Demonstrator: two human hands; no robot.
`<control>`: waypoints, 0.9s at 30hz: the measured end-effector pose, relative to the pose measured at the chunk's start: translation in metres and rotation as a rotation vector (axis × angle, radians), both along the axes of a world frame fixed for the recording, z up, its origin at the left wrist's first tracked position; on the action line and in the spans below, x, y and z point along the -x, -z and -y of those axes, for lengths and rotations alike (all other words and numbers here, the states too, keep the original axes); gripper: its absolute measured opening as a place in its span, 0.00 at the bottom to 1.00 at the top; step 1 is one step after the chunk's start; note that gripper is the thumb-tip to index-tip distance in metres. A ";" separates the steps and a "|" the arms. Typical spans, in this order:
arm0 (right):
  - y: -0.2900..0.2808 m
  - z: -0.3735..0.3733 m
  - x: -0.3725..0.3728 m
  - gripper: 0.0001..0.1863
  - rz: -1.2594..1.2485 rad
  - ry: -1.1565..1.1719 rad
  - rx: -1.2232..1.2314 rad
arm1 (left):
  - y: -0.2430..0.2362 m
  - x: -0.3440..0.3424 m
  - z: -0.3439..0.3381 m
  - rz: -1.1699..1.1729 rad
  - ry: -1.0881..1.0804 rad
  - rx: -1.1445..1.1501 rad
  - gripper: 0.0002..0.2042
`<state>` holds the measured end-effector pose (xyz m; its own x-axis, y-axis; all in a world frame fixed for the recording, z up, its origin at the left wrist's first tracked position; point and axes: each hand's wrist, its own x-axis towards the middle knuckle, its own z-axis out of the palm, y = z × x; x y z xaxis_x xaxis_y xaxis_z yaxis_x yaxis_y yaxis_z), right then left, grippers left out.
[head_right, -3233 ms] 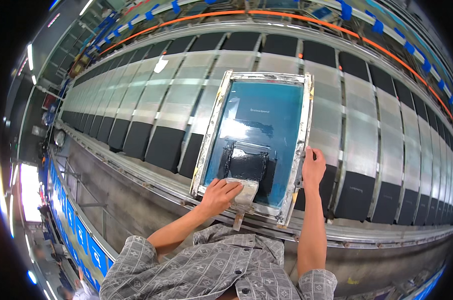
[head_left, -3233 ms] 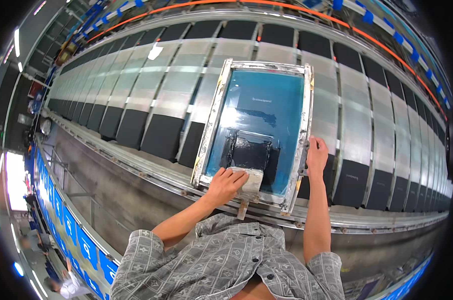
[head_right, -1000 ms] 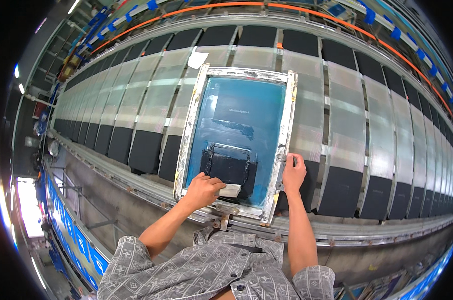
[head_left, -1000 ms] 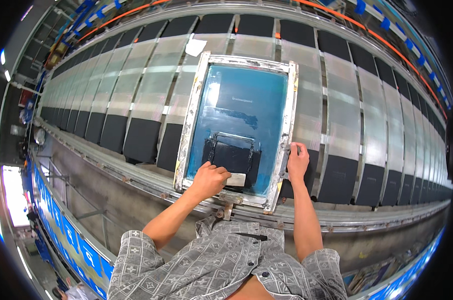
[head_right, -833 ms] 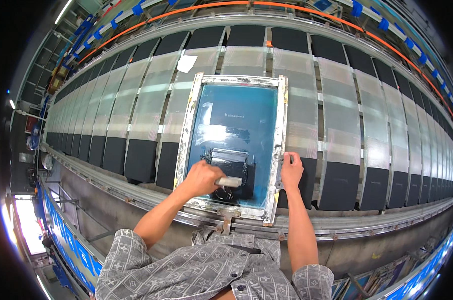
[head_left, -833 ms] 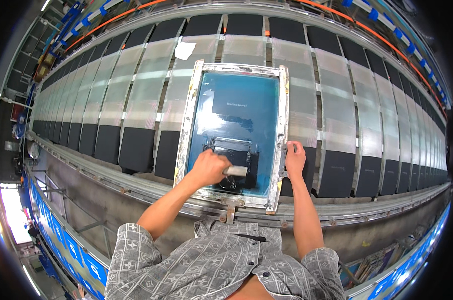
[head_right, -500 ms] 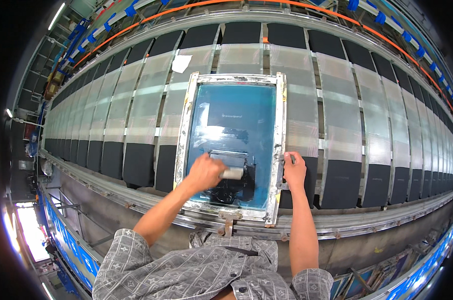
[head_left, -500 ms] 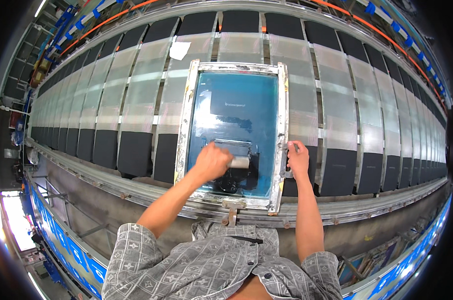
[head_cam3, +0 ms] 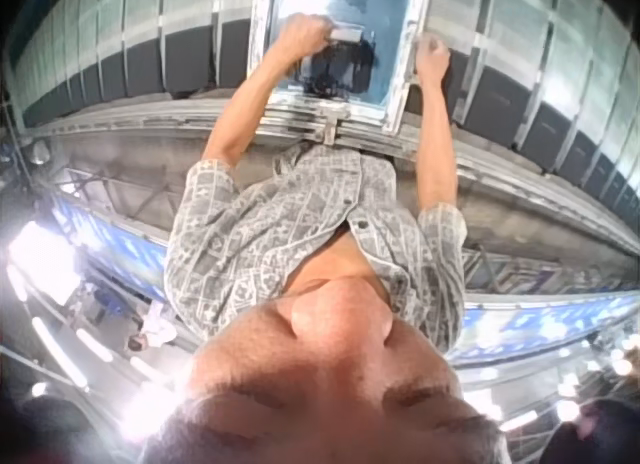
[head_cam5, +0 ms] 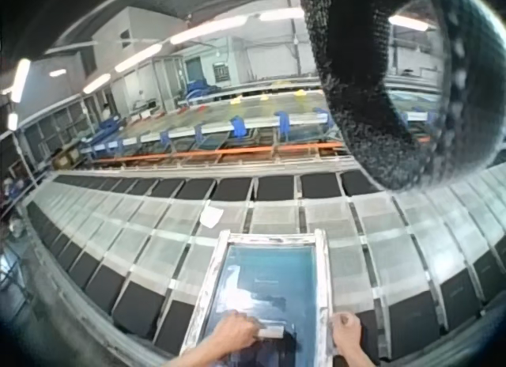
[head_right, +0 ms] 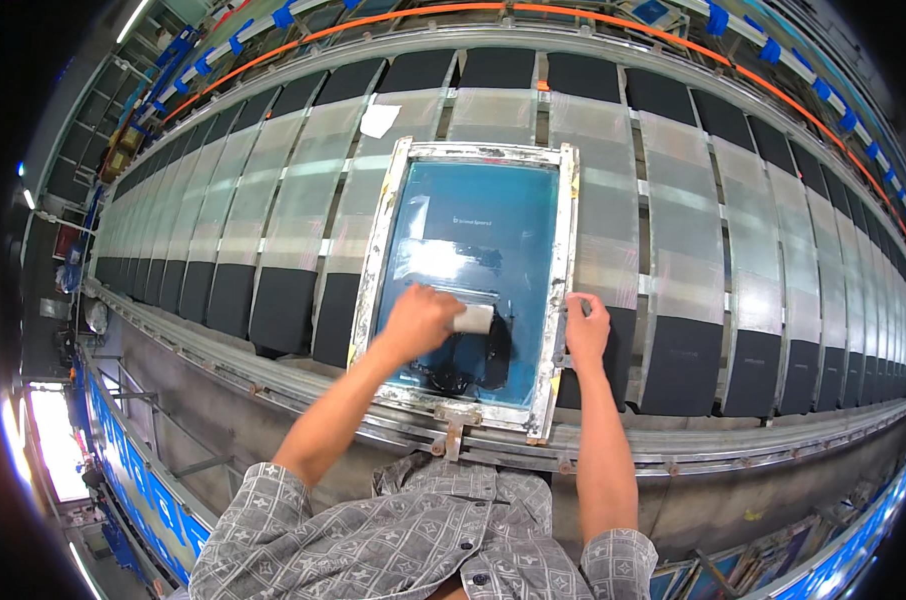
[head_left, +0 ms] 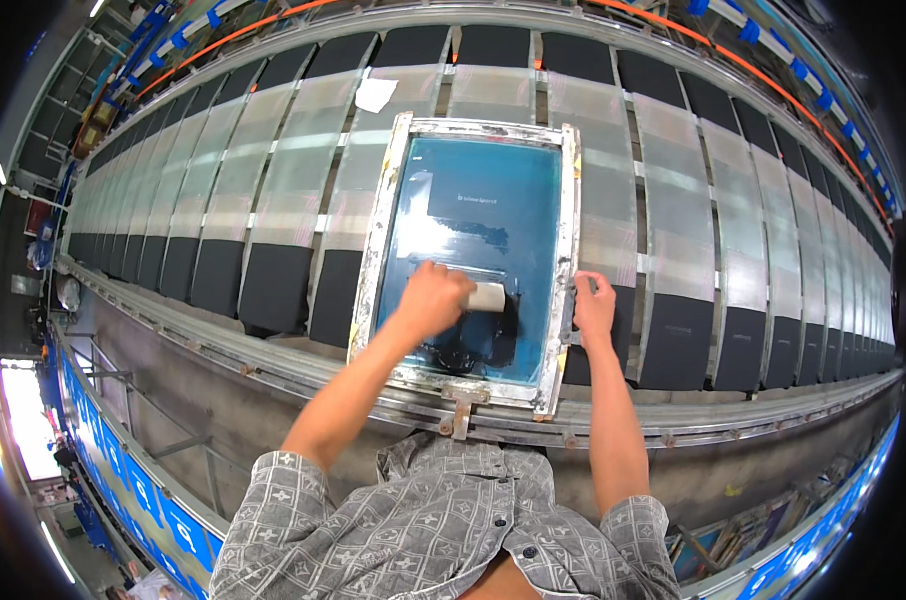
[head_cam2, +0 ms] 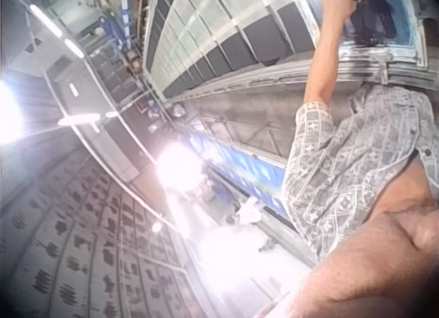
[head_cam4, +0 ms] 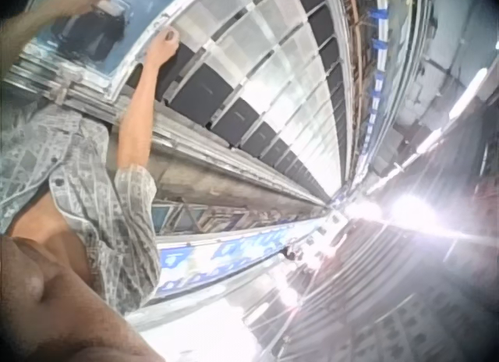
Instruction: The person uses a squeegee to pull ink across a screen printing frame, repeatedly pressing and smoothing the ink layer. The person then lifts the frame to reveal a blue printed surface with a logo underneath before returning to the frame to continue the process.
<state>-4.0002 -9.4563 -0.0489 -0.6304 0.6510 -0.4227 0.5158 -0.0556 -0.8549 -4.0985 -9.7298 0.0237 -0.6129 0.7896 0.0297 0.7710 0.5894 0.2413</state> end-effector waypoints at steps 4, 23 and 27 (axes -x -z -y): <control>-0.022 -0.004 0.008 0.14 0.005 0.041 -0.134 | 0.009 -0.093 0.040 -0.168 -0.005 -0.177 0.19; -0.022 0.198 0.068 0.11 -0.083 -0.030 -0.218 | -0.006 0.018 0.225 0.165 0.046 0.005 0.12; 0.004 0.193 0.071 0.10 -0.110 -0.010 -0.349 | -0.003 0.079 0.197 0.090 0.108 -0.033 0.09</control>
